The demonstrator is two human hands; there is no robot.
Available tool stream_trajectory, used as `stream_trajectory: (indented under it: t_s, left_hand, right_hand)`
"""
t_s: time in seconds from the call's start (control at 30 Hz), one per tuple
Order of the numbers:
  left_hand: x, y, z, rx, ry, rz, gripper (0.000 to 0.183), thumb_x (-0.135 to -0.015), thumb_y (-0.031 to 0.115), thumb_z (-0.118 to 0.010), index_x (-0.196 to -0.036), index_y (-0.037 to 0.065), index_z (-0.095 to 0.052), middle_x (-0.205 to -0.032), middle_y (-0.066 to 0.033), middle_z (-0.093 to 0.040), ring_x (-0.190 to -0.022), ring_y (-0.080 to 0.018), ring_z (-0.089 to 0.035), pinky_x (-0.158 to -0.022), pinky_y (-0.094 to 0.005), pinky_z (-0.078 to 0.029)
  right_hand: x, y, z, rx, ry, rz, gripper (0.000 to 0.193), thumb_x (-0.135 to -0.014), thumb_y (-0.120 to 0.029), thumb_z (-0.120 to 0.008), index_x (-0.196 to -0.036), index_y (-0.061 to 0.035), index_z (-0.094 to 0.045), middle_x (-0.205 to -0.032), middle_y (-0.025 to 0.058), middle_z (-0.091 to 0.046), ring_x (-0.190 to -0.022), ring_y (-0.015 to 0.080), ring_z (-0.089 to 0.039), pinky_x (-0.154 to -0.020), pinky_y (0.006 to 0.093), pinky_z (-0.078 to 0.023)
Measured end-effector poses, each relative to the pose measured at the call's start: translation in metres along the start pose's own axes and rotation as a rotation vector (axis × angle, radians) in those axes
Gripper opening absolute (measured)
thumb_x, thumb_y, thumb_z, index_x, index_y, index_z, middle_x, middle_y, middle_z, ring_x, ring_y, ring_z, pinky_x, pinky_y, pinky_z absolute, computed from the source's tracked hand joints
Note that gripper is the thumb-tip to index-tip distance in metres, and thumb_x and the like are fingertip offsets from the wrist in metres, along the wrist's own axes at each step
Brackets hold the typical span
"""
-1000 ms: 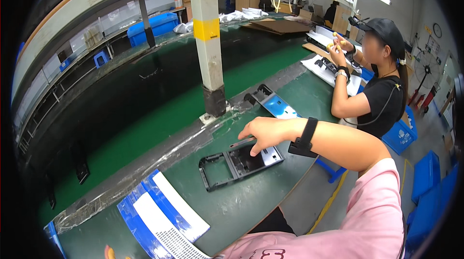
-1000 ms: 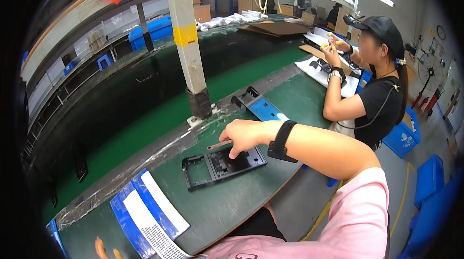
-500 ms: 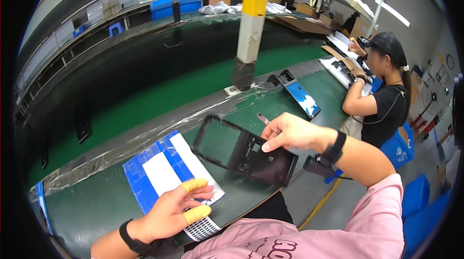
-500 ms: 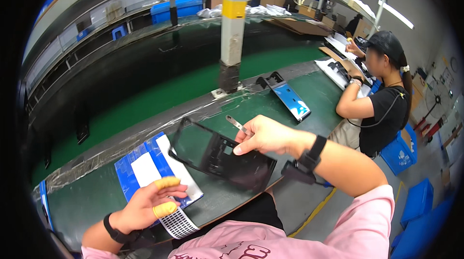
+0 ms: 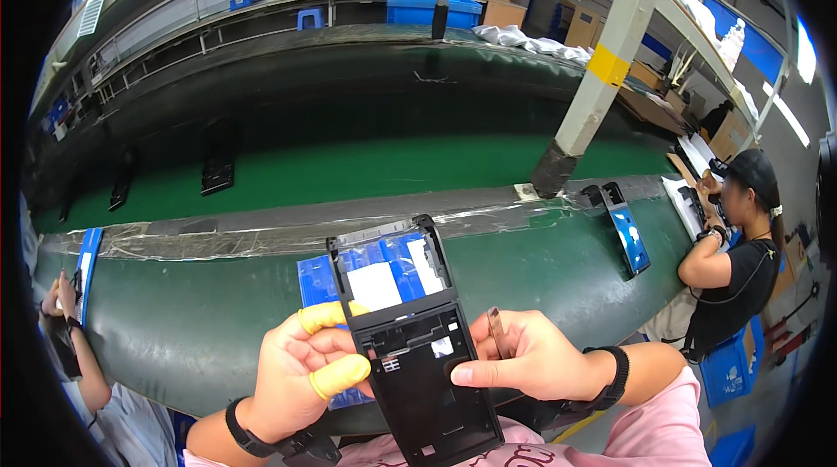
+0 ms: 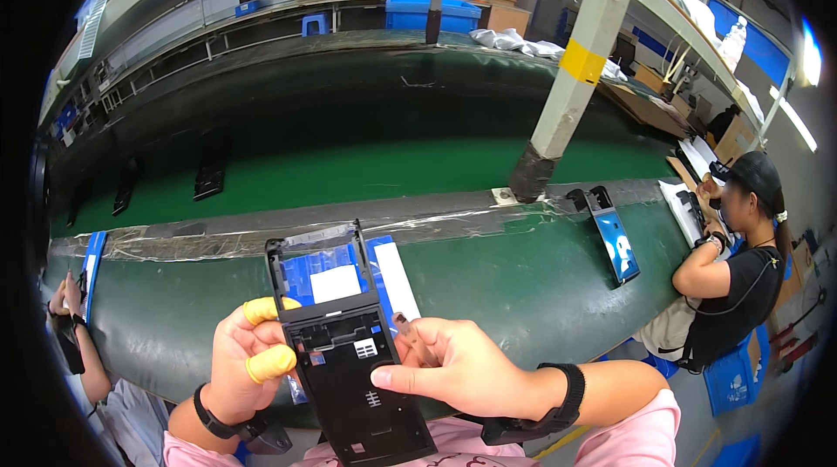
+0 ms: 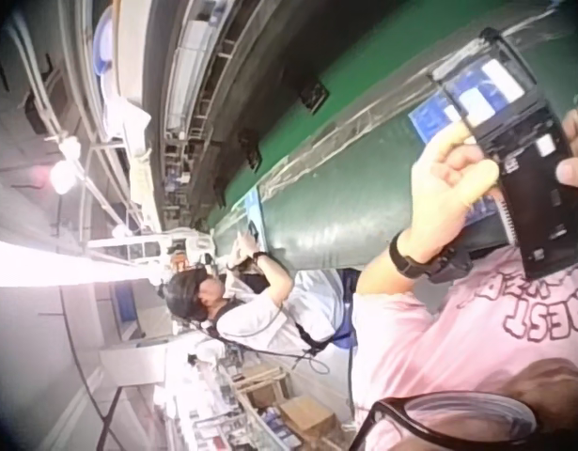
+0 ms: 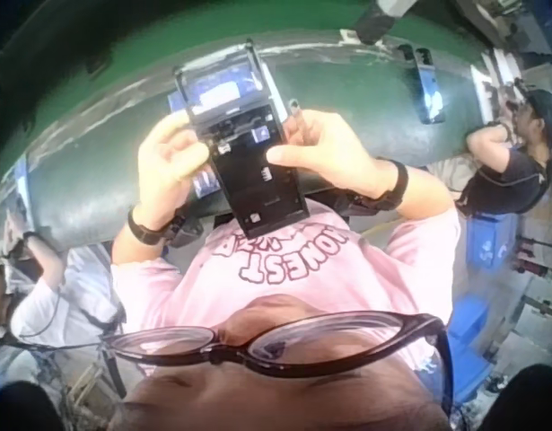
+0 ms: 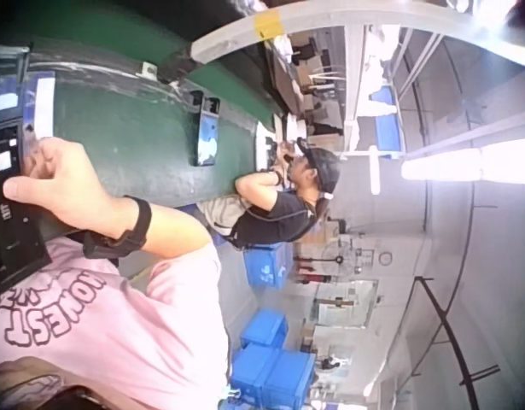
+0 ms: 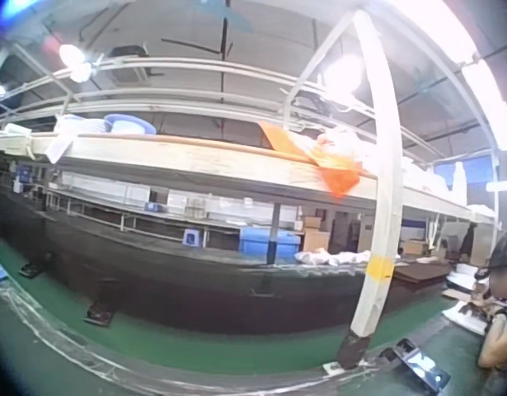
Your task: Assembling or repairing plastic housings for electronic devices on an industrial production line.
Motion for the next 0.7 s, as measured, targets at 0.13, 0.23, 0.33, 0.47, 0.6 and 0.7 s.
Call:
stream_trajectory:
  t_s: [0.13, 0.23, 0.33, 0.47, 0.6, 0.7]
  left_hand:
    - [0.001, -0.006, 0.008, 0.048, -0.031, -0.029, 0.044, -0.071, -0.009, -0.059, -0.112, -0.004, -0.042, -0.089, -0.0186, -0.058, -0.078, -0.0235, -0.060, -0.060, -0.0342, -0.053]
    - [-0.003, -0.013, 0.013, 0.069, -0.057, 0.001, 0.044, -0.071, -0.009, -0.058, -0.112, -0.004, -0.041, -0.089, -0.0190, -0.058, -0.079, -0.0241, -0.060, -0.062, -0.0354, -0.054]
    - [-0.003, -0.019, 0.015, 0.064, -0.073, 0.020, 0.045, -0.071, -0.010, -0.057, -0.113, -0.004, -0.040, -0.091, -0.0193, -0.058, -0.081, -0.0246, -0.059, -0.064, -0.0368, -0.054]
    - [-0.001, -0.022, 0.018, 0.111, -0.096, 0.016, 0.046, -0.071, -0.011, -0.057, -0.113, -0.003, -0.040, -0.091, -0.0197, -0.057, -0.083, -0.0249, -0.059, -0.066, -0.0379, -0.053]
    - [0.000, -0.025, 0.020, 0.141, -0.114, 0.010, 0.046, -0.070, -0.012, -0.058, -0.112, -0.003, -0.040, -0.096, -0.0211, -0.056, -0.084, -0.0250, -0.059, -0.066, -0.0378, -0.053]
    - [0.000, -0.029, 0.022, 0.124, -0.108, -0.016, 0.046, -0.069, -0.013, -0.058, -0.111, -0.003, -0.041, -0.099, -0.0221, -0.054, -0.083, -0.0249, -0.059, -0.066, -0.0376, -0.053]
  right_hand:
    - [-0.006, 0.006, -0.002, -0.011, -0.015, -0.015, 0.018, -0.074, -0.013, -0.067, -0.076, -0.0017, -0.052, -0.061, -0.0052, -0.046, -0.054, 0.0008, -0.039, -0.048, 0.0169, -0.030]
    - [-0.006, 0.012, 0.001, -0.014, -0.012, -0.028, 0.019, -0.073, -0.009, -0.067, -0.079, -0.0010, -0.051, -0.062, -0.0049, -0.046, -0.054, 0.0010, -0.039, -0.048, 0.0173, -0.030]
    - [-0.005, 0.012, -0.001, -0.030, -0.004, -0.053, 0.019, -0.073, -0.006, -0.066, -0.080, -0.0006, -0.050, -0.063, -0.0044, -0.046, -0.053, 0.0011, -0.039, -0.047, 0.0176, -0.029]
    - [-0.004, 0.016, -0.003, -0.075, -0.035, -0.021, 0.020, -0.073, -0.003, -0.066, -0.082, 0.0000, -0.049, -0.063, -0.0034, -0.046, -0.053, 0.0010, -0.038, -0.046, 0.0177, -0.029]
    - [-0.005, 0.022, -0.001, -0.066, -0.047, -0.014, 0.022, -0.072, -0.002, -0.066, -0.085, 0.0007, -0.049, -0.064, -0.0024, -0.047, -0.053, 0.0008, -0.037, -0.046, 0.0175, -0.028]
    - [-0.006, 0.023, 0.001, -0.088, -0.035, 0.004, 0.023, -0.071, -0.001, -0.066, -0.086, 0.0005, -0.048, -0.065, -0.0022, -0.047, -0.053, 0.0008, -0.036, -0.046, 0.0173, -0.028]
Point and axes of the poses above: each hand's wrist, its own x-axis away from the middle knuckle, its own z-axis out of the back of the hand, y = z × x, the point moved 7 cm from there along -x, towards the middle knuckle
